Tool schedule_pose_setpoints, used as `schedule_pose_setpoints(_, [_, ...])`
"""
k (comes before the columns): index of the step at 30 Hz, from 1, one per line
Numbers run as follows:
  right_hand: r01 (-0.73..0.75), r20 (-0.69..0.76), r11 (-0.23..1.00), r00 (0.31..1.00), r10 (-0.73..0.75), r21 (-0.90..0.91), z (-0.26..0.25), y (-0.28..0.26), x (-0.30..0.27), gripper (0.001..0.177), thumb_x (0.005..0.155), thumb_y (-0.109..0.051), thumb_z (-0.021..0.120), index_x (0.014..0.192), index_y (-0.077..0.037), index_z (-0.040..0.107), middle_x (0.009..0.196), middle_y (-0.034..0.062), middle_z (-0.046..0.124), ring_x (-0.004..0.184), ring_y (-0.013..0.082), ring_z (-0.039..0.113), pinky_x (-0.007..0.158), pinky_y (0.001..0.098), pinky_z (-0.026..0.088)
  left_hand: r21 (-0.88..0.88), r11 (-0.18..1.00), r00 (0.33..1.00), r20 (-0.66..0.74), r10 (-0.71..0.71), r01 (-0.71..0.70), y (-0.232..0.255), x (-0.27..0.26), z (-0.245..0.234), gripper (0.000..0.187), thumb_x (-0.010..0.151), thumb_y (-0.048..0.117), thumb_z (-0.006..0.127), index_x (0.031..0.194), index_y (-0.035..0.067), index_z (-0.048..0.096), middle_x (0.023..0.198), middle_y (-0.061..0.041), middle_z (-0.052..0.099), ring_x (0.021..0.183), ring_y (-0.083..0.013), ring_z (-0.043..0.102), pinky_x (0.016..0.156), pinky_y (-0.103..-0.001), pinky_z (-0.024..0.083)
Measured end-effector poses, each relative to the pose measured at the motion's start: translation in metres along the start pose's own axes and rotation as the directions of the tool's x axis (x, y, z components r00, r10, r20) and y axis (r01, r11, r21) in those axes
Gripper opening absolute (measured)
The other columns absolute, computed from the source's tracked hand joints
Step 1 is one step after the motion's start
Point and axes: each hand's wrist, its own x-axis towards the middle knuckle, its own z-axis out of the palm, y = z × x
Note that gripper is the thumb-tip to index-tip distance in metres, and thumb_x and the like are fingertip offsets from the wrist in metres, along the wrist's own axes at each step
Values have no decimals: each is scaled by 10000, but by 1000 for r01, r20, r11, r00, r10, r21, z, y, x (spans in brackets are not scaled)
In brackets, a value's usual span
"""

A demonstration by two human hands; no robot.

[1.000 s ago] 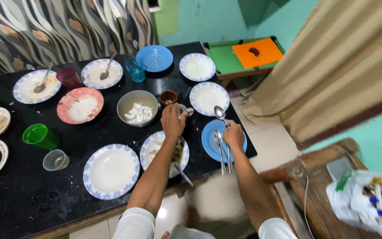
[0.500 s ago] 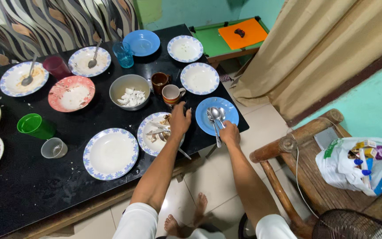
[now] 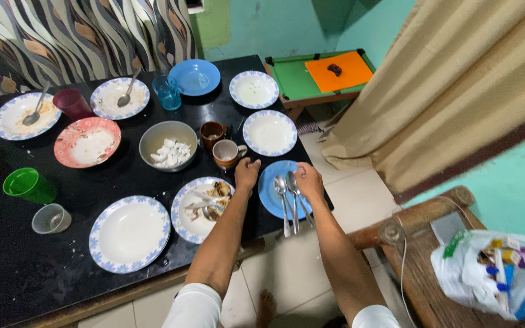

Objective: The person clears a dining table by scraping leftover food from several plates into a larger plate using a spoon. They then stack the plates and bowls, and gather cups and mugs into a pile.

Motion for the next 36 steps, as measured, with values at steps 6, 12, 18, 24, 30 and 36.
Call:
schedule_pose_setpoints(6, [93,13,992,995,-94,83,21,10,62,373,861,-232,737,1216,-124,703,1124,154,715,986,296,721,870,404,549,-172,929,940,-38,-340,329,-18,39,33,549,864,214,777,1311,-58,608,997,-114,730,783,-197,700,716,-325,549])
schedule_pose_setpoints(12, [16,92,996,995,-24,89,46,27,100,454,866,-249,739,1290,-109,655,1218,185,686,1012,299,724,895,404,551,-380,843,920,61,-387,380,-37,71,57,372,915,172,737,1173,-75,636,911,-107,703,736,-166,690,584,-301,529])
schedule_pose_setpoints(18, [-73,161,991,986,53,116,62,49,119,558,849,-281,752,1356,-106,599,1263,193,680,1071,291,715,916,403,545,-519,712,871,155,-465,472,-42,88,78,141,936,150,675,1017,39,643,838,-95,682,666,-191,656,547,-302,557])
schedule_pose_setpoints(24, [-89,136,993,988,78,82,66,59,124,537,860,-315,741,1334,-90,625,1167,184,741,1045,292,711,909,402,548,-557,711,862,18,-507,429,-31,80,88,80,898,-4,623,932,56,584,795,-112,670,603,-194,656,531,-337,600])
schedule_pose_setpoints(30, [-362,196,818,932,306,447,71,58,135,454,975,-290,704,1275,32,594,989,206,683,877,338,693,758,444,544,-466,840,940,-48,-338,278,11,60,73,113,854,-44,597,789,19,529,761,-107,638,560,-182,642,487,-335,571])
schedule_pose_setpoints(36, [-222,62,668,965,255,710,80,22,136,427,963,-204,699,1328,-15,580,1071,95,688,913,173,660,737,309,544,-409,905,987,148,-58,114,26,52,-18,65,877,53,610,877,46,675,723,-67,682,528,-155,641,485,-272,555])
